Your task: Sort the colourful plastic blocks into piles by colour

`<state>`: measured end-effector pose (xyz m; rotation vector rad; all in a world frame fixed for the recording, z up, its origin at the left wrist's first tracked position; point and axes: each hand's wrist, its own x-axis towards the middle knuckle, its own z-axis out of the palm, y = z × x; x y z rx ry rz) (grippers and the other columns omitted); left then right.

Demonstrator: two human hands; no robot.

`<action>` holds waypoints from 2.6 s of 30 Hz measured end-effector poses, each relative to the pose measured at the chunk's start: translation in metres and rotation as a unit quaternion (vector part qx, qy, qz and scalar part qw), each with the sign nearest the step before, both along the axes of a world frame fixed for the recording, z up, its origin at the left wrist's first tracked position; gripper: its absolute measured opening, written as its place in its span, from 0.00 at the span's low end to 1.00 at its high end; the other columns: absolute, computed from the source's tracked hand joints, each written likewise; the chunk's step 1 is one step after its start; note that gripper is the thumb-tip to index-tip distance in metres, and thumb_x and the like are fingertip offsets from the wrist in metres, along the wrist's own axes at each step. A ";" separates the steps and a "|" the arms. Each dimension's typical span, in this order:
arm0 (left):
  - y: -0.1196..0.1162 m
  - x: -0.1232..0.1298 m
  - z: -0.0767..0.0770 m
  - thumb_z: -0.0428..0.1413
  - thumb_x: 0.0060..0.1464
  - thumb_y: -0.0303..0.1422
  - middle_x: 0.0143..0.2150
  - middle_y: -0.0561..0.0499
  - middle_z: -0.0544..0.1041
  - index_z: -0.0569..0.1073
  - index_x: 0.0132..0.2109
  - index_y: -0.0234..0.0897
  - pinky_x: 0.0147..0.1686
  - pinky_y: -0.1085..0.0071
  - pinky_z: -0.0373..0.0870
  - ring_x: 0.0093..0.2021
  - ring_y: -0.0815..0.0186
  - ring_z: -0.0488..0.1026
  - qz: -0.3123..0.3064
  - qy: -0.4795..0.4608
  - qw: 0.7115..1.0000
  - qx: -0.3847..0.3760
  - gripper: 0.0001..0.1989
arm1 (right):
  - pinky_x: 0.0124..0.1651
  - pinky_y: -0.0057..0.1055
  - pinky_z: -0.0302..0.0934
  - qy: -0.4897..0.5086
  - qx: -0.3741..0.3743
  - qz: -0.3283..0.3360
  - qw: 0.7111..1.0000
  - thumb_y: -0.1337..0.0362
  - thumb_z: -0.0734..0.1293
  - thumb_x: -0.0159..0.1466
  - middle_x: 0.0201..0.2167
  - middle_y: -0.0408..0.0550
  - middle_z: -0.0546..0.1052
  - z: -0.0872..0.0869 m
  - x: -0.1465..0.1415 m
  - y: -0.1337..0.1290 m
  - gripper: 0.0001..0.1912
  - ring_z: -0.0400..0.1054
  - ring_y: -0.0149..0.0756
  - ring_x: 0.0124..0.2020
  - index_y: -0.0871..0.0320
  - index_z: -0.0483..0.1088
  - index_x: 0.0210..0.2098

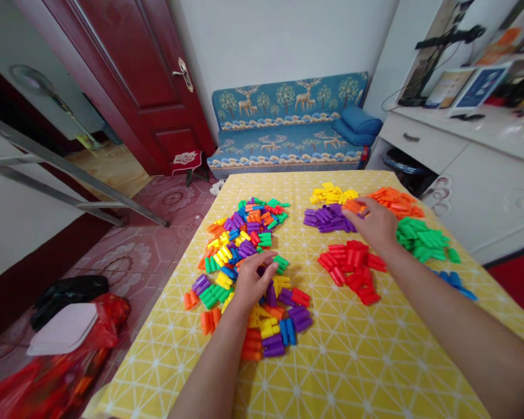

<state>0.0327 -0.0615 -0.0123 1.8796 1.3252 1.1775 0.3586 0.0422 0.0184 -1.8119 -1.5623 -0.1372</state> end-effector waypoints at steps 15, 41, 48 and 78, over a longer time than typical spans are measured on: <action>0.002 0.000 -0.001 0.56 0.58 0.35 0.35 0.46 0.80 0.77 0.46 0.36 0.39 0.66 0.73 0.36 0.62 0.77 -0.002 0.033 0.999 0.029 0.12 | 0.40 0.43 0.55 -0.227 -0.156 -0.030 0.961 0.65 0.68 0.57 0.40 0.70 0.72 -0.006 0.102 0.075 0.08 0.67 0.52 0.44 0.65 0.73 0.31; 0.001 -0.001 -0.001 0.55 0.57 0.32 0.36 0.48 0.80 0.79 0.41 0.38 0.38 0.69 0.73 0.36 0.65 0.77 0.035 -0.004 0.998 0.050 0.08 | 0.49 0.34 0.60 0.022 -0.125 0.331 0.935 0.75 0.60 0.58 0.45 0.51 0.72 -0.036 -0.178 -0.025 0.21 0.65 0.40 0.48 0.55 0.72 0.48; 0.004 -0.002 -0.004 0.55 0.57 0.32 0.36 0.49 0.81 0.79 0.41 0.37 0.41 0.67 0.74 0.37 0.64 0.77 0.082 -0.026 0.995 0.052 0.09 | 0.51 0.38 0.59 0.010 -0.151 0.334 0.930 0.65 0.70 0.55 0.45 0.51 0.72 -0.039 -0.159 -0.062 0.26 0.64 0.44 0.49 0.52 0.69 0.53; 0.002 0.001 0.001 0.57 0.54 0.28 0.56 0.45 0.72 0.72 0.54 0.41 0.55 0.60 0.66 0.55 0.58 0.70 -0.026 0.103 0.992 0.072 0.20 | 0.45 0.31 0.60 0.129 -0.175 0.275 0.936 0.69 0.67 0.52 0.38 0.46 0.75 -0.047 -0.166 -0.085 0.12 0.69 0.38 0.42 0.54 0.71 0.37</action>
